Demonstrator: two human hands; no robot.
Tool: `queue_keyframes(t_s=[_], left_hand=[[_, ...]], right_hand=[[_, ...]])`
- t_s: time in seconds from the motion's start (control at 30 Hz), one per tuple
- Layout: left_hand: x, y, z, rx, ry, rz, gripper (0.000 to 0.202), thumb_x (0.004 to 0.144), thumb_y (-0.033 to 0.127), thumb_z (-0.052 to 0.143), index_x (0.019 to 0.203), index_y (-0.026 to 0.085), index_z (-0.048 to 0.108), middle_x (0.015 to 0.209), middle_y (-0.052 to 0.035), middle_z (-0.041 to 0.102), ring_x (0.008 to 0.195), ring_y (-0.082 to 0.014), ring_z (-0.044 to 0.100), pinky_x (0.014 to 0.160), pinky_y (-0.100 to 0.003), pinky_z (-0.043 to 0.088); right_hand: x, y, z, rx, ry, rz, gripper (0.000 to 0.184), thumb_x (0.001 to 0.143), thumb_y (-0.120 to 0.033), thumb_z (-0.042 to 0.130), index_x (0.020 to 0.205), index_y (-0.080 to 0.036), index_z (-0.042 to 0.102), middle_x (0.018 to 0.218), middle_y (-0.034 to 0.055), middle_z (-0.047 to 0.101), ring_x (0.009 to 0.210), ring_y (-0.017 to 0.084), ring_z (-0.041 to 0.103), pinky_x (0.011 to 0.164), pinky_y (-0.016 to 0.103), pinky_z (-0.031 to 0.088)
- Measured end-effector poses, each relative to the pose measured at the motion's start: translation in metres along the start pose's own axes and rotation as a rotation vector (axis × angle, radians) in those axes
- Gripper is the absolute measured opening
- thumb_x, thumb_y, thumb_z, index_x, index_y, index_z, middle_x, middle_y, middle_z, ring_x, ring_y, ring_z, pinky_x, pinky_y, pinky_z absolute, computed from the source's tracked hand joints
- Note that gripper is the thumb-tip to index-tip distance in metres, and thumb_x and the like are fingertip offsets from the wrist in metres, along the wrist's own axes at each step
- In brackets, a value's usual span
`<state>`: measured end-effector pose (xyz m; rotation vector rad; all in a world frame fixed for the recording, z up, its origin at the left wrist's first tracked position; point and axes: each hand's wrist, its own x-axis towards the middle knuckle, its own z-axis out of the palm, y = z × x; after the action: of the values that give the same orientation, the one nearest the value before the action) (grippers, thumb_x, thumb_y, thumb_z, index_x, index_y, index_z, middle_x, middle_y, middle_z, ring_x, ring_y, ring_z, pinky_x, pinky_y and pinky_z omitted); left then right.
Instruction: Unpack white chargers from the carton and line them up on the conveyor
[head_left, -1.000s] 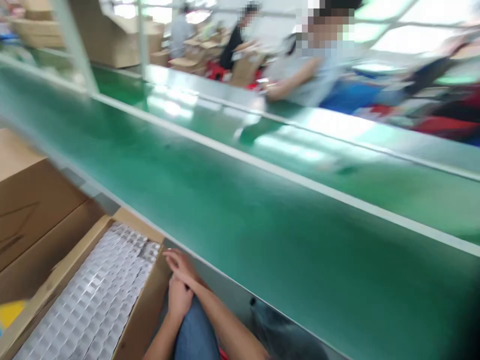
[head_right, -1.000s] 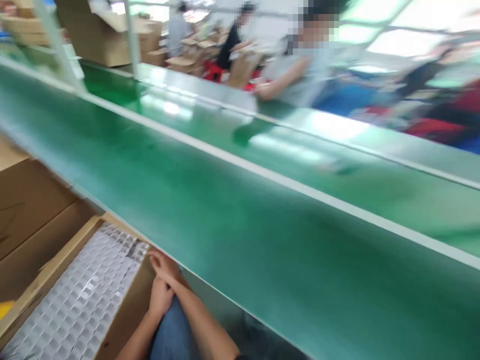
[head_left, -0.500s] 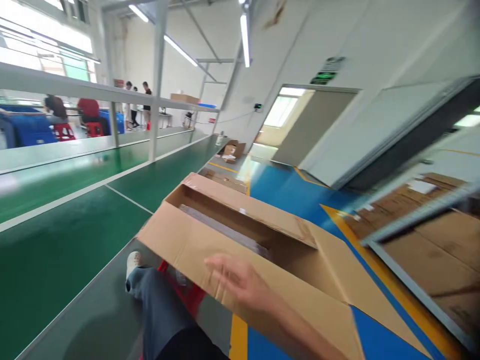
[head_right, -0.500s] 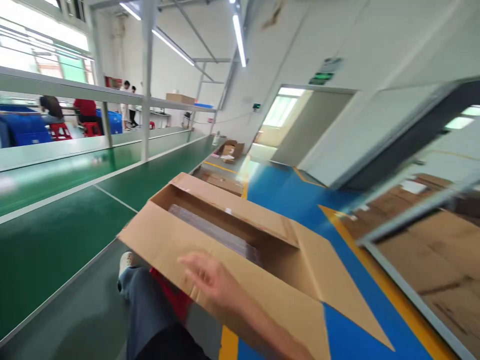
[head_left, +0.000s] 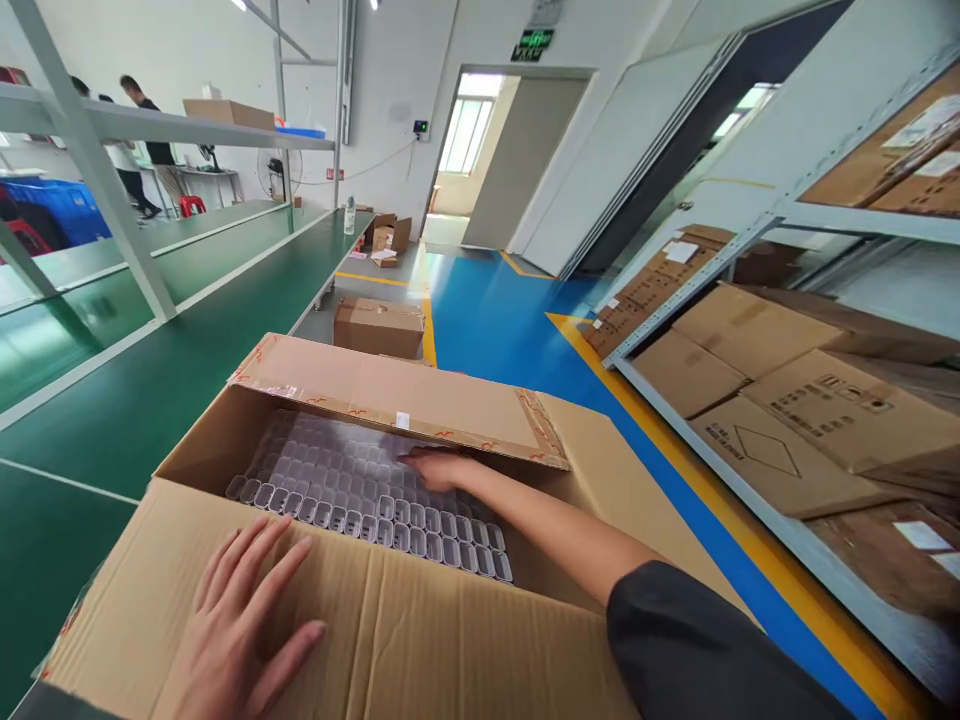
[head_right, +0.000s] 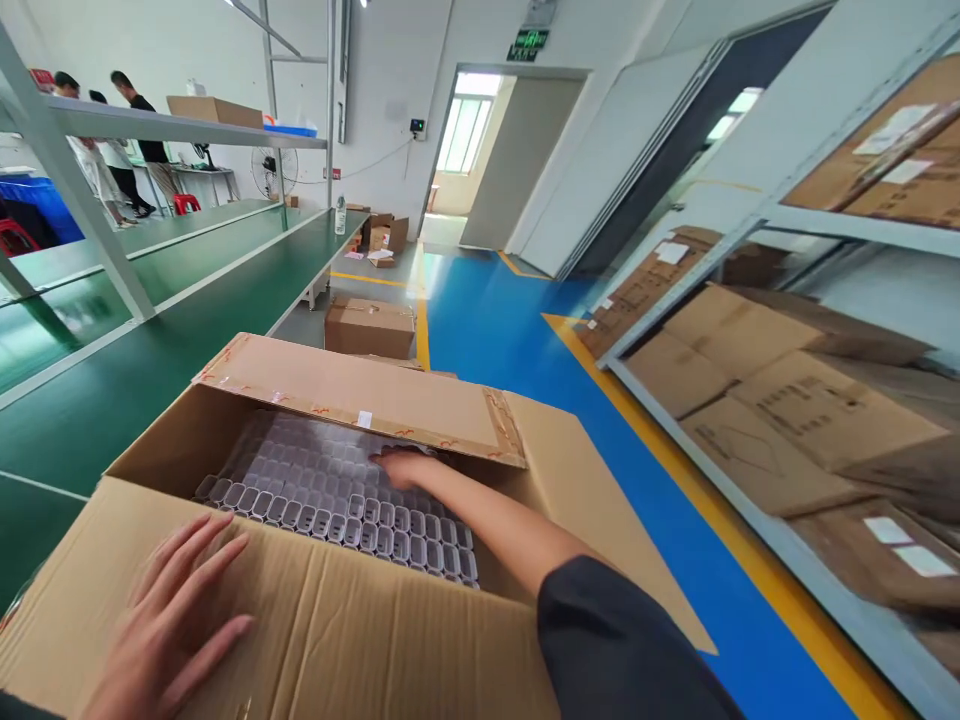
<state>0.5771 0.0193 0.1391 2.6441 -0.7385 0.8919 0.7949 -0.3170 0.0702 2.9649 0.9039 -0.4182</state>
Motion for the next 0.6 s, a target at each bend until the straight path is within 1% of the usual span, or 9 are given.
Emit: queue_keyframes(t_s=[0.03, 0.07, 0.1, 0.13, 0.23, 0.3, 0.37, 0.47, 0.6], left_hand=[[0.013, 0.001, 0.012, 0.047, -0.022, 0.027, 0.065, 0.087, 0.056, 0.062, 0.143, 0.024, 0.052, 0.144, -0.0101, 0.057, 0.133, -0.0310, 0.052, 0.119, -0.049, 0.034], [0.022, 0.002, 0.024, 0.075, -0.022, 0.031, 0.069, 0.085, 0.062, 0.062, 0.142, 0.023, 0.053, 0.142, -0.0108, 0.058, 0.134, -0.0324, 0.051, 0.123, -0.053, 0.021], [0.026, 0.003, 0.036, 0.079, -0.004, 0.026, 0.069, 0.083, 0.065, 0.061, 0.139, 0.023, 0.056, 0.137, -0.0111, 0.062, 0.131, -0.0326, 0.052, 0.125, -0.055, 0.012], [0.026, 0.005, 0.046, 0.065, 0.031, 0.007, 0.066, 0.083, 0.066, 0.061, 0.133, 0.024, 0.061, 0.129, -0.0107, 0.067, 0.126, -0.0318, 0.056, 0.125, -0.056, 0.008], [0.017, 0.009, 0.070, -0.006, 0.197, -0.077, 0.048, 0.084, 0.064, 0.062, 0.110, 0.023, 0.070, 0.104, -0.0082, 0.070, 0.109, -0.0280, 0.062, 0.123, -0.058, 0.010], [0.012, 0.010, 0.079, -0.022, 0.263, -0.095, 0.045, 0.084, 0.063, 0.062, 0.101, 0.022, 0.070, 0.099, -0.0078, 0.068, 0.106, -0.0270, 0.062, 0.123, -0.058, 0.009], [0.011, 0.010, 0.082, -0.025, 0.282, -0.091, 0.042, 0.085, 0.061, 0.063, 0.098, 0.022, 0.070, 0.098, -0.0070, 0.066, 0.107, -0.0264, 0.061, 0.124, -0.058, 0.007], [0.013, 0.010, 0.083, -0.020, 0.274, -0.075, 0.039, 0.085, 0.060, 0.064, 0.096, 0.022, 0.069, 0.097, -0.0059, 0.065, 0.109, -0.0258, 0.060, 0.124, -0.058, 0.006], [0.014, 0.008, 0.083, 0.012, 0.272, -0.030, 0.041, 0.086, 0.061, 0.062, 0.095, 0.022, 0.068, 0.097, -0.0062, 0.063, 0.110, -0.0256, 0.058, 0.124, -0.058, 0.005]], right_hand=[[0.005, 0.002, 0.003, 0.014, -0.013, -0.020, 0.064, 0.074, -0.002, 0.062, 0.135, -0.023, 0.063, 0.123, 0.0110, 0.070, 0.105, 0.024, 0.069, 0.093, 0.034, 0.052], [0.007, 0.005, 0.005, 0.035, -0.039, -0.050, 0.064, 0.077, -0.002, 0.060, 0.138, -0.023, 0.061, 0.128, 0.0122, 0.067, 0.110, 0.024, 0.068, 0.095, 0.034, 0.051], [0.008, 0.008, 0.005, 0.060, -0.068, -0.086, 0.064, 0.079, -0.003, 0.059, 0.140, -0.022, 0.059, 0.132, 0.0127, 0.065, 0.115, 0.025, 0.066, 0.097, 0.034, 0.051], [0.007, 0.011, 0.005, 0.084, -0.088, -0.122, 0.063, 0.080, -0.005, 0.060, 0.141, -0.023, 0.058, 0.136, 0.0121, 0.063, 0.119, 0.024, 0.063, 0.099, 0.033, 0.050], [-0.003, 0.018, 0.002, 0.102, -0.147, -0.320, 0.070, 0.075, -0.009, 0.072, 0.142, -0.024, 0.057, 0.143, 0.0113, 0.058, 0.131, 0.027, 0.055, 0.108, 0.037, 0.044], [-0.012, 0.019, 0.004, 0.080, -0.163, -0.507, 0.086, 0.067, -0.009, 0.079, 0.147, -0.027, 0.051, 0.149, 0.0119, 0.052, 0.136, 0.031, 0.048, 0.112, 0.046, 0.039], [-0.018, 0.017, 0.013, 0.075, -0.162, -0.659, 0.101, 0.062, -0.006, 0.080, 0.151, -0.032, 0.042, 0.154, 0.0099, 0.047, 0.140, 0.033, 0.043, 0.114, 0.052, 0.035], [-0.025, 0.011, 0.032, 0.096, -0.162, -0.720, 0.106, 0.061, 0.003, 0.075, 0.151, -0.041, 0.040, 0.158, 0.0046, 0.043, 0.145, 0.031, 0.039, 0.117, 0.054, 0.031], [-0.028, 0.005, 0.045, 0.086, -0.156, -0.699, 0.099, 0.070, 0.010, 0.065, 0.149, -0.045, 0.042, 0.162, 0.0026, 0.036, 0.144, 0.029, 0.041, 0.116, 0.052, 0.033]])
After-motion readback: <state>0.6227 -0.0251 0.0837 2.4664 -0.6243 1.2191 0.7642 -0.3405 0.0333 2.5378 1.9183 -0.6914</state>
